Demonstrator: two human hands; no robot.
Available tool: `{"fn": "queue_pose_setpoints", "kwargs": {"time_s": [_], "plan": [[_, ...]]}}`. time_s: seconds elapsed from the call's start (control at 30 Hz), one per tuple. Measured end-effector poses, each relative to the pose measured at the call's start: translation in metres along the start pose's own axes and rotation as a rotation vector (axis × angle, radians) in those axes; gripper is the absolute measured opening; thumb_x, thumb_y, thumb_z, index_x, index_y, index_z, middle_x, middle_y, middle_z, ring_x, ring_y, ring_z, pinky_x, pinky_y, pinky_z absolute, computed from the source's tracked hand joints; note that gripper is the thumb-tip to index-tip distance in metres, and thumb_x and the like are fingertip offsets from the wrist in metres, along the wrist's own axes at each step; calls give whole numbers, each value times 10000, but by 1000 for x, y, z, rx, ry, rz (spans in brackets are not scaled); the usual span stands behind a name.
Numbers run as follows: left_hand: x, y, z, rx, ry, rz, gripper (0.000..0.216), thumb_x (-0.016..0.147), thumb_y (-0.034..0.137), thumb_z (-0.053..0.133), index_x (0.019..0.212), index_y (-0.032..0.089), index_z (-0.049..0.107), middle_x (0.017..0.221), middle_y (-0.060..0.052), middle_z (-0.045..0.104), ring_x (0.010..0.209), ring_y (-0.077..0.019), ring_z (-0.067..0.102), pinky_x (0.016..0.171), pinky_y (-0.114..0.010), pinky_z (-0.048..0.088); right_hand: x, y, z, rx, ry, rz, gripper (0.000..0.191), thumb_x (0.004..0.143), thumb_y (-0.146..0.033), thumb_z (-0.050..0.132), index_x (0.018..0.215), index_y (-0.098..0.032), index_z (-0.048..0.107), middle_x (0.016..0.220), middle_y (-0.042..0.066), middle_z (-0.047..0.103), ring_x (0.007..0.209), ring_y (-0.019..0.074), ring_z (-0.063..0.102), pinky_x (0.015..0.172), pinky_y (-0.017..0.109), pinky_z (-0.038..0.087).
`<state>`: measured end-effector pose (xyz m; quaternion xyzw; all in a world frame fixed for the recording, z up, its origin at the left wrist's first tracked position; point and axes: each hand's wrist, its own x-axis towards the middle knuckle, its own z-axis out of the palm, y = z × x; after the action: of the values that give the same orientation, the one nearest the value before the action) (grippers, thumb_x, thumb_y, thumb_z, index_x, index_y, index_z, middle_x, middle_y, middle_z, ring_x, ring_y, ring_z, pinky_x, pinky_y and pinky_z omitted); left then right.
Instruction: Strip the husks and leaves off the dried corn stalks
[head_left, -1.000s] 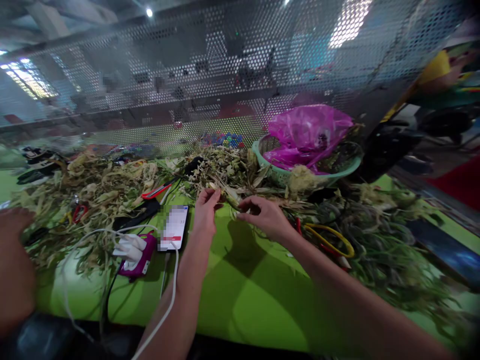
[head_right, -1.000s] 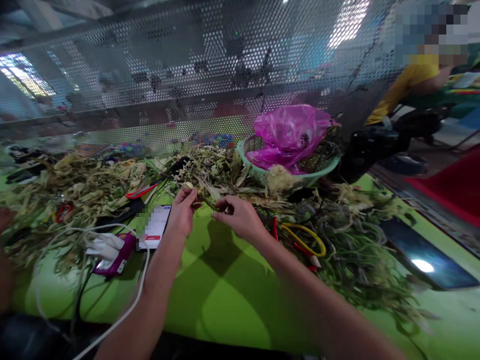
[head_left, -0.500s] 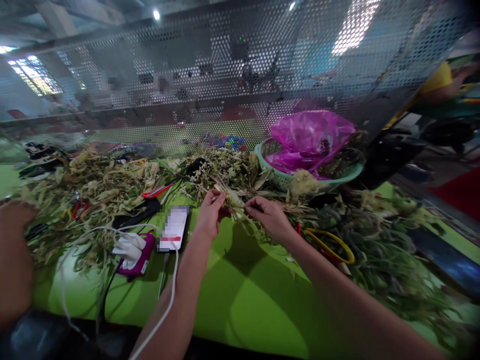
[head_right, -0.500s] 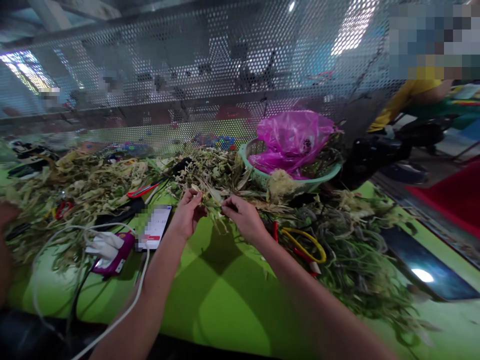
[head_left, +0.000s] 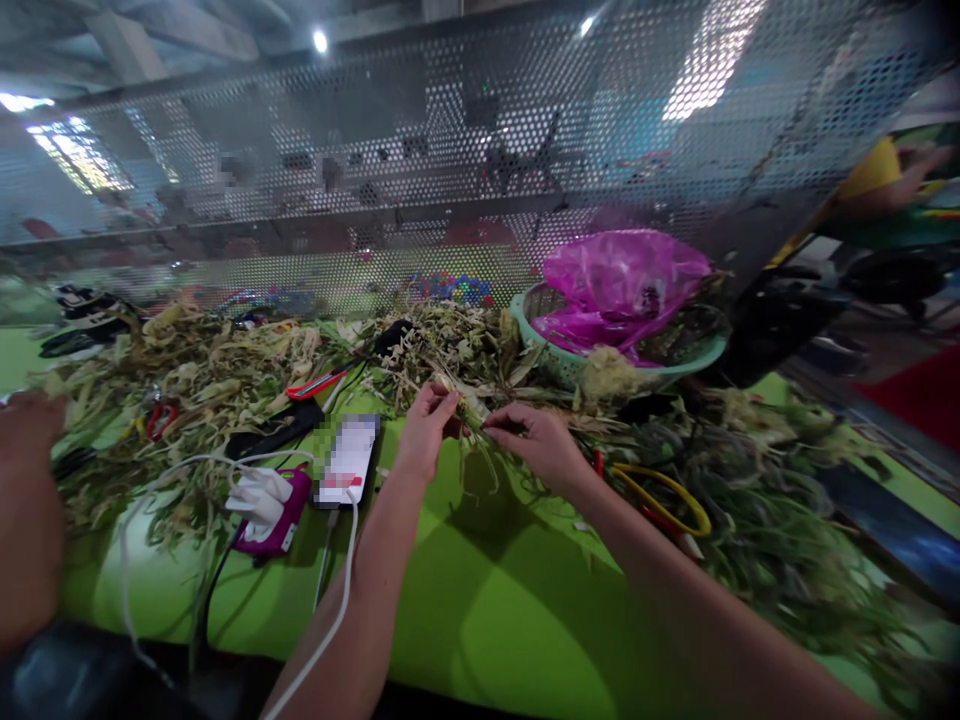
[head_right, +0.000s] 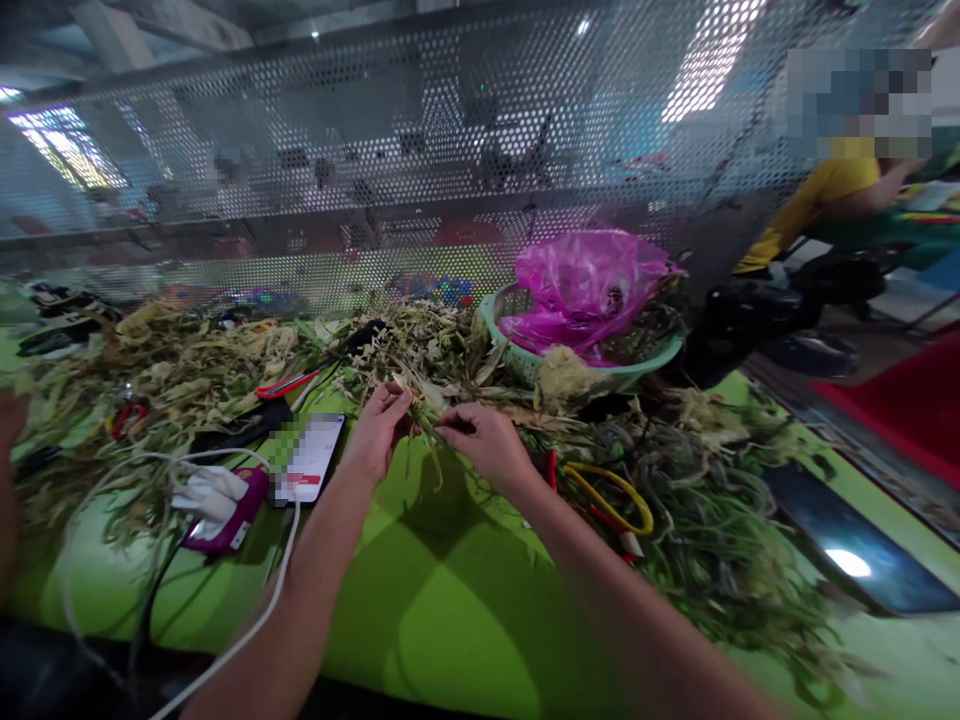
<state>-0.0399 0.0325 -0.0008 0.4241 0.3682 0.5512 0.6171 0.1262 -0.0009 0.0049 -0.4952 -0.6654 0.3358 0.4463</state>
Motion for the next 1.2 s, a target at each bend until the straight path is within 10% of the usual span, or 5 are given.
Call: {"fn": "queue_pose_setpoints", "kwargs": {"time_s": [0.2,0.57,1.2], "plan": [[-2,1,3,15,-25,16,333,690,420,720,787,187,503,682,56,493,517,-61,457,503,-214,433,0,-1,2,264,-215,186,331,758,-483,637,706,-156,638,578,-32,530,538,107,449,537,241,328],[2,-5,0,155,-31,65,285,726,401,686,798,176,527,655,48,483,525,-77,463,500,-213,424,-6,-8,1,-166,-19,-62,102,800,-288,595,787,-197,641,718,-2,652,673,161,569,626,260,398],[3,-5,0,111,-19,60,300,709,419,691,799,185,524,663,51,475,549,-79,463,542,-229,467,-3,-5,3,-89,-98,-31,227,855,-359,517,740,-199,628,705,1,570,700,164,522,651,270,381]]}}
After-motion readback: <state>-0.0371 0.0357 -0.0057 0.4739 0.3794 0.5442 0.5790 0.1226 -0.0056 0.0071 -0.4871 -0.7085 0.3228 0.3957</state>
